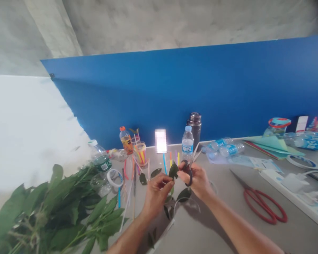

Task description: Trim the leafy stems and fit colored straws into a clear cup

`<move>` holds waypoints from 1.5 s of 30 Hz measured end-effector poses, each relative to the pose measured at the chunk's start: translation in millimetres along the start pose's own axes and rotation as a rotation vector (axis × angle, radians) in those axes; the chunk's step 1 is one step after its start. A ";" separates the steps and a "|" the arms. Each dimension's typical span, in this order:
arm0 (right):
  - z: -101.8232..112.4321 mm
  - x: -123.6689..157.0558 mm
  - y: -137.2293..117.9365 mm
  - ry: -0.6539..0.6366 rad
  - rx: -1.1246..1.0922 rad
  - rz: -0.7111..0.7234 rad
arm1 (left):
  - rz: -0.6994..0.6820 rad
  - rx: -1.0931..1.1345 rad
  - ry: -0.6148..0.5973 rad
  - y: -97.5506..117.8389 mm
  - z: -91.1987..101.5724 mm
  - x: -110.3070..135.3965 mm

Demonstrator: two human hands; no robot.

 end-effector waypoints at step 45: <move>16.7 -86.0 1.7 0.096 0.164 0.096 | 0.220 -0.077 0.059 -10.2 3.0 -7.5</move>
Point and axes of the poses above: each hand's wrist, its own x-axis away from the middle knuckle, its own z-axis out of the back of the hand, y = z × x, the point moved 3 cm from there along -x, towards the middle knuckle, and after that the axes turned 8 degrees about -y, right-handed, at the moved point
